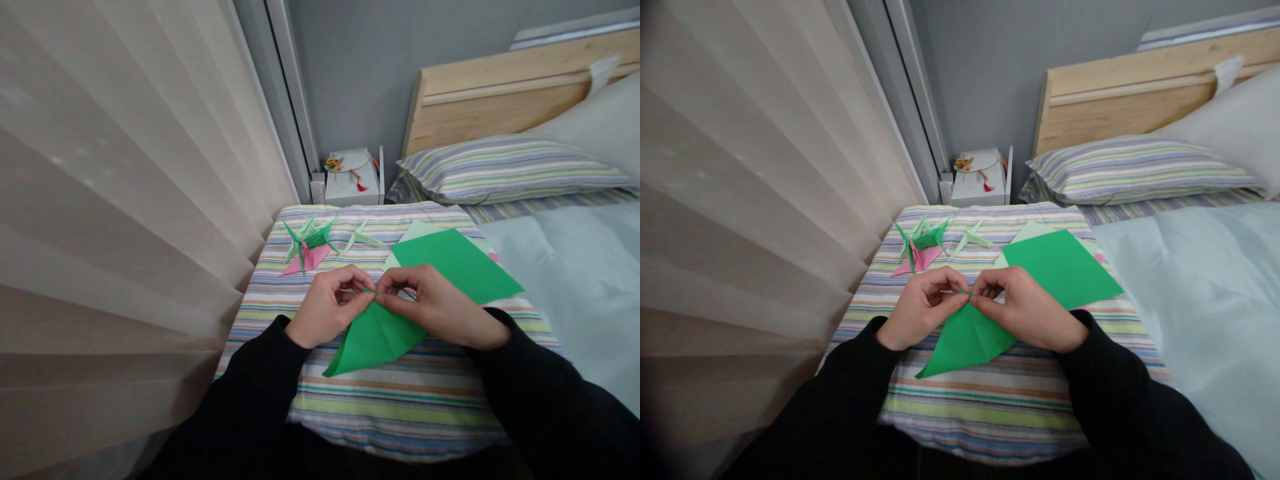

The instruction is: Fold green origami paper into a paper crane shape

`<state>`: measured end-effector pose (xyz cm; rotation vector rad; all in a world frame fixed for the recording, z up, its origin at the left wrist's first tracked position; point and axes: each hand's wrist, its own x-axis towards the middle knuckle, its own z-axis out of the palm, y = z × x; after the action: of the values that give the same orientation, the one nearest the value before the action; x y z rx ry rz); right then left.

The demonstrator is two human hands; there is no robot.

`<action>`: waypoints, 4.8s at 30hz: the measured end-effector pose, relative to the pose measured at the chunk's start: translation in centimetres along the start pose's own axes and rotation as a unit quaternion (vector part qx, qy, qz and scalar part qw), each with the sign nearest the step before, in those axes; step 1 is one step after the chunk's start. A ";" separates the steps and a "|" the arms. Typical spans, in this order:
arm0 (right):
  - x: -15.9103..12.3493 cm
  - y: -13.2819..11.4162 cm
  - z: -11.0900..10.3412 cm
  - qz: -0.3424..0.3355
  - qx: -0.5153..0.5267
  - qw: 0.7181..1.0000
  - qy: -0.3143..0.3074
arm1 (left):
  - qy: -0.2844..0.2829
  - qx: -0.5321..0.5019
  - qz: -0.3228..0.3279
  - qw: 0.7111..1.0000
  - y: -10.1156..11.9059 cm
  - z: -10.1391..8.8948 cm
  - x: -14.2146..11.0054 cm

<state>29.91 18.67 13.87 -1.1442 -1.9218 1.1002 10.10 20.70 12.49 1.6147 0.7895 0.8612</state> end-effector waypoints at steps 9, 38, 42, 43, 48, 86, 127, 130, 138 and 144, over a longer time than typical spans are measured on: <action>-0.1 0.9 -2.2 0.048 0.050 0.995 0.069 | 0.126 0.012 0.066 0.990 -0.4 -0.8 0.3; 1.9 1.7 2.5 0.087 0.378 0.876 0.288 | 0.253 0.038 0.114 0.960 -0.7 -0.8 0.5; 2.0 2.3 2.1 0.093 0.380 0.873 0.292 | 0.258 -0.015 0.087 0.962 -0.7 -1.1 0.8; 2.1 2.4 2.0 0.091 0.378 0.872 0.298 | 0.261 -0.031 0.081 0.962 -0.7 -1.1 0.9; 2.1 2.2 1.4 0.086 0.366 0.869 0.322 | 0.286 -0.066 0.077 0.953 -0.7 -1.6 1.2; 1.6 1.8 1.3 0.058 0.368 0.870 0.322 | 0.168 0.010 0.085 0.982 -0.7 -1.0 0.4; 1.0 -0.9 2.9 0.179 0.268 0.939 0.116 | 0.084 -0.172 -0.103 0.976 0.8 -0.5 0.6; 1.1 -0.8 3.0 0.179 0.273 0.938 0.113 | 0.085 -0.183 -0.110 0.973 0.5 -0.5 0.5; 0.9 -0.8 3.4 0.183 0.273 0.938 0.107 | 0.082 -0.203 -0.119 0.968 0.5 -0.6 0.5; 0.8 -0.8 3.6 0.190 0.276 0.937 0.098 | 0.101 -0.207 -0.109 0.967 0.7 -0.6 0.5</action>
<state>26.33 18.02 13.05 -1.2578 -1.1464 1.5398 9.87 21.31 13.34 1.0642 0.8457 0.9672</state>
